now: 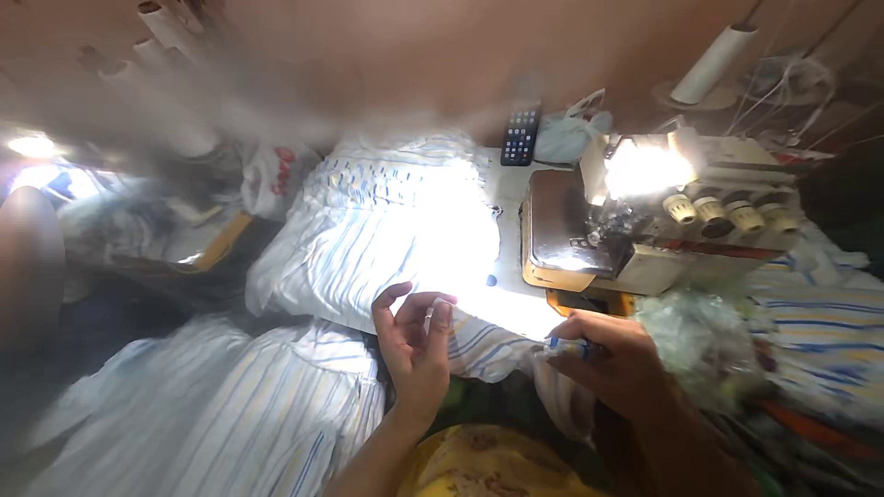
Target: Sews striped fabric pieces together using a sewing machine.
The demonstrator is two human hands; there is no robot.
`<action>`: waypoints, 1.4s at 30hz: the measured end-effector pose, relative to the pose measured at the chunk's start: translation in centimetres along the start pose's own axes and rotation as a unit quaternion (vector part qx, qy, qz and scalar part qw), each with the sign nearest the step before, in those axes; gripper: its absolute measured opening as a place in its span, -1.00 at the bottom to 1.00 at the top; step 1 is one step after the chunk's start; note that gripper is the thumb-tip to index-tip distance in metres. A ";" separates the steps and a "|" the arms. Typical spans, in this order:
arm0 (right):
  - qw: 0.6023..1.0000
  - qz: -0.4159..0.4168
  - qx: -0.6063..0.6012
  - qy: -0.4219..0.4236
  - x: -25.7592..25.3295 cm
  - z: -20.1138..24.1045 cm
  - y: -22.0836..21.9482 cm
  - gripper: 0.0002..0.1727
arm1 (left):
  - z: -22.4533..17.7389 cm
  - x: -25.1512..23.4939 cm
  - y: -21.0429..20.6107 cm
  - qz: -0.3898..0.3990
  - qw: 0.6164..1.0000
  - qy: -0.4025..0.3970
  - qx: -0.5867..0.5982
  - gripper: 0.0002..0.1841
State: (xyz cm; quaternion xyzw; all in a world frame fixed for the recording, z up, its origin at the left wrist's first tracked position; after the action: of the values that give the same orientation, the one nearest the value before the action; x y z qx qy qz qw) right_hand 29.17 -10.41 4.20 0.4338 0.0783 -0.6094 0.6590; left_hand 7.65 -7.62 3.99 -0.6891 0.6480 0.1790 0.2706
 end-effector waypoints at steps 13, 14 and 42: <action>0.989 -0.092 0.111 -0.008 0.4 1.4 1.3 -0.67 | 0.1 -1.3 -0.7 -0.033 0.994 -0.074 0.068 -0.53; 0.989 -0.096 0.115 -0.018 0.6 1.3 1.3 -0.67 | 0.4 -1.2 -0.7 -0.039 0.995 -0.066 0.069 -0.52; 0.861 -0.282 -0.199 -0.374 6.0 -7.9 0.4 -0.82 | 8.7 -7.6 -13.8 0.299 0.926 0.156 -0.168 -0.70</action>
State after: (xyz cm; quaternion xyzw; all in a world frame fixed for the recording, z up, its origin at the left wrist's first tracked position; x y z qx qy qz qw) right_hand 34.34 -9.59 -4.24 -0.0073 0.0644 -0.8573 0.5107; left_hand 21.49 3.88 3.59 -0.5181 0.8183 0.2481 -0.0193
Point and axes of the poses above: each hand's wrist, its own x-axis away from the middle knuckle, its own y-axis out of the back of the hand, z = x × y, the point moved 8 cm from there along -x, towards the middle knuckle, and after that the axes turned 5 degrees about z, right-handed, at the moved point
